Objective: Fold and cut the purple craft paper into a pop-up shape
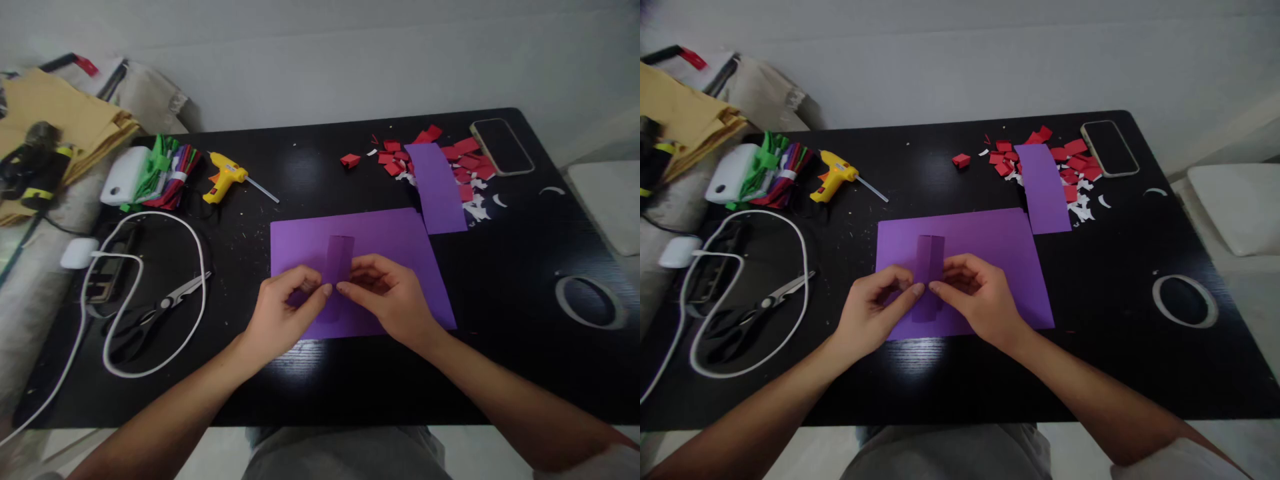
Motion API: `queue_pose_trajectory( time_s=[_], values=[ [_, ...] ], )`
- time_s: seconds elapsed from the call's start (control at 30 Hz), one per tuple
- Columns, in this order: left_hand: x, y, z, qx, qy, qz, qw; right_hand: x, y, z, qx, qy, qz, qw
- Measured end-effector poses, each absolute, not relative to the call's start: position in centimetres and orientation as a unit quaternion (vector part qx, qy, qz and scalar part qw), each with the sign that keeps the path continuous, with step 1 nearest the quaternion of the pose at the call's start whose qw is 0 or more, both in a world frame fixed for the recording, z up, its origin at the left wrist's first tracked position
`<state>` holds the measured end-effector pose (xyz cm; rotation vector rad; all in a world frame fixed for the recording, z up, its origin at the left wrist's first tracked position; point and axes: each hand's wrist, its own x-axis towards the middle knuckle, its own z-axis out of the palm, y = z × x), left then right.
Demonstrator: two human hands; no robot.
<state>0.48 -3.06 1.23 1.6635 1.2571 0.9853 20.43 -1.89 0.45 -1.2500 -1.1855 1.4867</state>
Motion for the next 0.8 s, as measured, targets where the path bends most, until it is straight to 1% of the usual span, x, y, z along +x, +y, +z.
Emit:
queue_pose_trajectory(
  time_s=[0.4, 0.6, 0.8],
  values=[
    [0.55, -3.26, 1.17, 0.674, 0.489, 0.393, 0.39, 20.02, -2.5, 0.57, -0.478, -0.509, 0.561, 0.444],
    [0.43, -3.39, 1.2, 0.679, 0.494, 0.383, 0.385, 20.1, -2.45, 0.56, -0.477, -0.502, 0.572, 0.44],
    [0.41, -3.23, 1.34, 0.665, 0.493, 0.387, 0.407, 20.17, -2.49, 0.74, -0.478, -0.503, 0.572, 0.437]
  ],
)
